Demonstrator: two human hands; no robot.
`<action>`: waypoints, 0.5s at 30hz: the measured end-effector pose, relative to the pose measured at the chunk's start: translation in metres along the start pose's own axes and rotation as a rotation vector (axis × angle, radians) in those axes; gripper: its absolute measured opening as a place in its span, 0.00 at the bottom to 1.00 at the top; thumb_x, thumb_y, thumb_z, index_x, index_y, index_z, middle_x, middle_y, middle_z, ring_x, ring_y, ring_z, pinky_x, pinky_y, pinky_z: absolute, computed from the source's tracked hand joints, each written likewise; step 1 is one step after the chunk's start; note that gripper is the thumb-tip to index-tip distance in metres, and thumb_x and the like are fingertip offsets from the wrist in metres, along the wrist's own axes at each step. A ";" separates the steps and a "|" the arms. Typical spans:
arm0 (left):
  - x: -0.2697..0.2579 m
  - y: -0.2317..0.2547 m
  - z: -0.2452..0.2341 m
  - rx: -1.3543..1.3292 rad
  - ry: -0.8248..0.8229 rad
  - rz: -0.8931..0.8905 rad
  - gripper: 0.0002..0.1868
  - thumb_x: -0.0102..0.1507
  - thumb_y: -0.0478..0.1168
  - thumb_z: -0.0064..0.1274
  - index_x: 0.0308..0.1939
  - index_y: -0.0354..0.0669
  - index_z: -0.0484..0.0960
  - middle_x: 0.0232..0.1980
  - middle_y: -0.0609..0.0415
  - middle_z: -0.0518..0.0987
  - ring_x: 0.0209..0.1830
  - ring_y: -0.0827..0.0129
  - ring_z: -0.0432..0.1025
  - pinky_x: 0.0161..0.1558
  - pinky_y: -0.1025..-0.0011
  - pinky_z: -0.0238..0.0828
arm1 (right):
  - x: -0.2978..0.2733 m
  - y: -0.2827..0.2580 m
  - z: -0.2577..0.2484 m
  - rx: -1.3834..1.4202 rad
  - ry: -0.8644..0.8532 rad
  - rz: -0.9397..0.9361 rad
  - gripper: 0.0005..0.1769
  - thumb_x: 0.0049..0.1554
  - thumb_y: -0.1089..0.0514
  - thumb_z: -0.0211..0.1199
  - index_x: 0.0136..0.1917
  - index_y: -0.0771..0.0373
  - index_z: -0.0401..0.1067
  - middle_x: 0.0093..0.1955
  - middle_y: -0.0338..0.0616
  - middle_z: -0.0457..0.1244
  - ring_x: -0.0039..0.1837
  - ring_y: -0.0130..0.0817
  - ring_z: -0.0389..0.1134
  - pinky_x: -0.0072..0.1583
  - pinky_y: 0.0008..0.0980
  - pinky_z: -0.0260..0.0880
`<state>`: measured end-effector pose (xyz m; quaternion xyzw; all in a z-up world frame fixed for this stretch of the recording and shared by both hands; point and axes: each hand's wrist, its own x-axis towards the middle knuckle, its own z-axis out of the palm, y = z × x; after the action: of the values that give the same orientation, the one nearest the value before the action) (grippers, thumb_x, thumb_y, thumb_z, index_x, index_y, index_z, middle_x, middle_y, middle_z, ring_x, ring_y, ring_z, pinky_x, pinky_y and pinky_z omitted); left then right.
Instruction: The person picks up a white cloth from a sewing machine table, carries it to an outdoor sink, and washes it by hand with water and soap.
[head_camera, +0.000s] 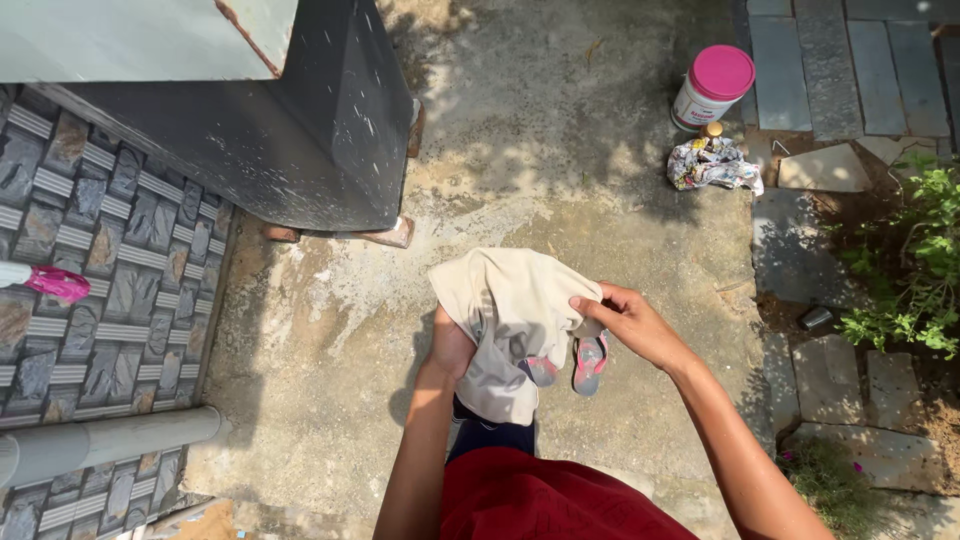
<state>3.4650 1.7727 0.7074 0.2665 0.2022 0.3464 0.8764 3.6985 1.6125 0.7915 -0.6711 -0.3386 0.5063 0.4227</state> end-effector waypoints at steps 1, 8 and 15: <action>0.008 0.017 0.012 0.116 -0.020 -0.008 0.31 0.73 0.52 0.38 0.73 0.33 0.66 0.70 0.44 0.72 0.68 0.59 0.68 0.70 0.60 0.62 | 0.008 -0.035 -0.014 0.001 0.007 -0.028 0.25 0.60 0.41 0.63 0.57 0.64 0.81 0.46 0.35 0.72 0.49 0.20 0.68 0.53 0.25 0.69; 0.101 0.114 0.095 0.144 -0.245 -0.288 0.30 0.71 0.51 0.39 0.73 0.39 0.63 0.72 0.48 0.70 0.68 0.58 0.68 0.67 0.56 0.65 | 0.014 -0.163 -0.110 0.401 0.013 -0.043 0.27 0.58 0.43 0.61 0.61 0.63 0.78 0.53 0.41 0.73 0.53 0.30 0.70 0.55 0.33 0.70; 0.256 0.114 0.177 -0.064 -0.297 -0.333 0.34 0.72 0.58 0.38 0.73 0.35 0.67 0.69 0.45 0.73 0.67 0.56 0.71 0.69 0.56 0.67 | 0.137 -0.126 -0.134 0.341 0.289 -0.044 0.31 0.58 0.39 0.56 0.67 0.62 0.71 0.64 0.46 0.69 0.64 0.39 0.71 0.65 0.41 0.70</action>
<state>3.6766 1.9680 0.8703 0.2497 0.1013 0.1604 0.9496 3.8602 1.7556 0.8695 -0.6479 -0.1988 0.4454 0.5851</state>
